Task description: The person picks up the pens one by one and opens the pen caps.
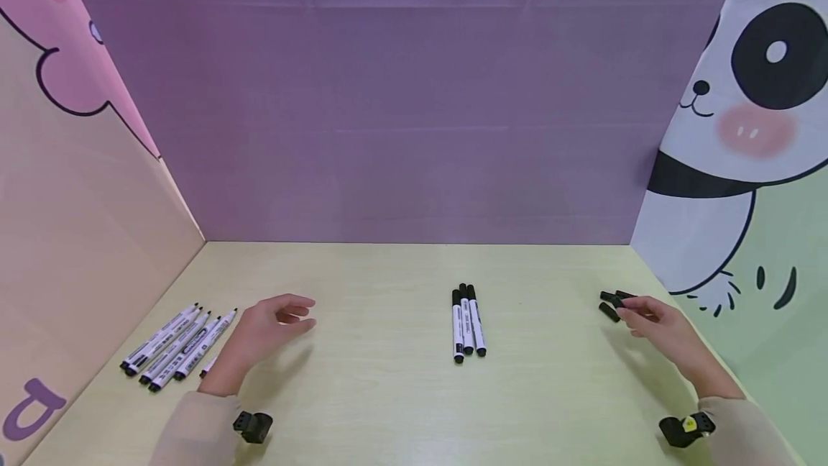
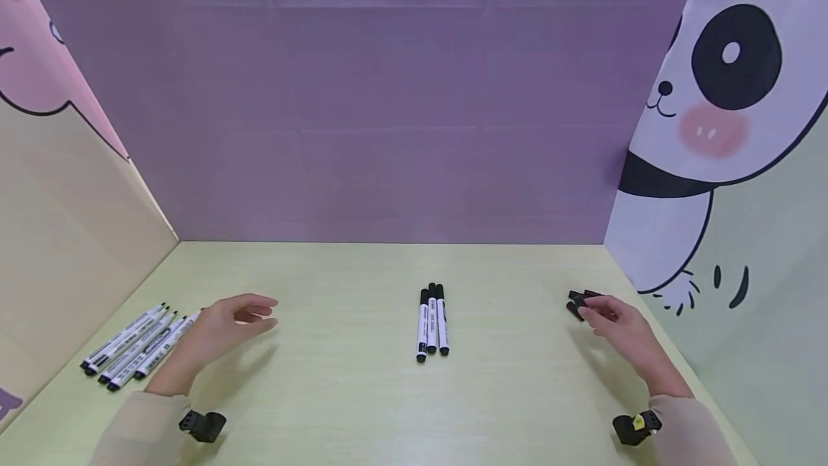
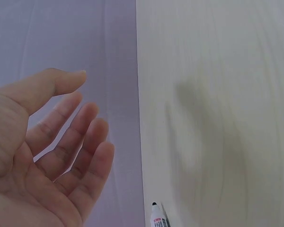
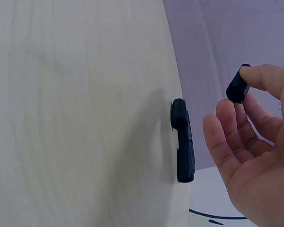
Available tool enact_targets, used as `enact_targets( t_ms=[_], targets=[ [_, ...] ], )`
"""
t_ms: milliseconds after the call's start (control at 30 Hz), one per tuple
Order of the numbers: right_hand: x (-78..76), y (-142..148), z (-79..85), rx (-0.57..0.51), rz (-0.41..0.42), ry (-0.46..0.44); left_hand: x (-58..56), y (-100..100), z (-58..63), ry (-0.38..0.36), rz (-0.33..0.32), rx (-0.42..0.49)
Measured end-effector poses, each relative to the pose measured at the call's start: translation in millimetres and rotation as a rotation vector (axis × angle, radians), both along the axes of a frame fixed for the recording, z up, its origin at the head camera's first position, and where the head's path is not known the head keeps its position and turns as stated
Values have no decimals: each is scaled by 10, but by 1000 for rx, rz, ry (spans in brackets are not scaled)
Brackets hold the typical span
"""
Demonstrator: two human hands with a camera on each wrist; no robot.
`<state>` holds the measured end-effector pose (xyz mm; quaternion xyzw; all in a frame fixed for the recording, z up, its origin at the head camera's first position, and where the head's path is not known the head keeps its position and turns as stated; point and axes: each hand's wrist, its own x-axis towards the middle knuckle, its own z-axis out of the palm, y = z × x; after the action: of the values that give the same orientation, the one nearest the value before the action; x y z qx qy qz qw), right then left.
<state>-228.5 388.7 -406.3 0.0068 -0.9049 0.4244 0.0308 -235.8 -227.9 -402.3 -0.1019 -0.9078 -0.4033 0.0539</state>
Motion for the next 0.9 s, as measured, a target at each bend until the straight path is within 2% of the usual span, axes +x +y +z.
enact_targets(
  t_ms=[300, 600, 900],
  targets=[
    [-14, 118, -56, 21, -5, -27, -16, 110, -44, -21, -19, 8],
    [-60, 218, -57, 150, -25, -87, -25, 238, -63, -11, -50, 36],
    [-99, 273, -62, 158, -48, -152, -54, 348, -86, -38, -67, 67]
  ],
)
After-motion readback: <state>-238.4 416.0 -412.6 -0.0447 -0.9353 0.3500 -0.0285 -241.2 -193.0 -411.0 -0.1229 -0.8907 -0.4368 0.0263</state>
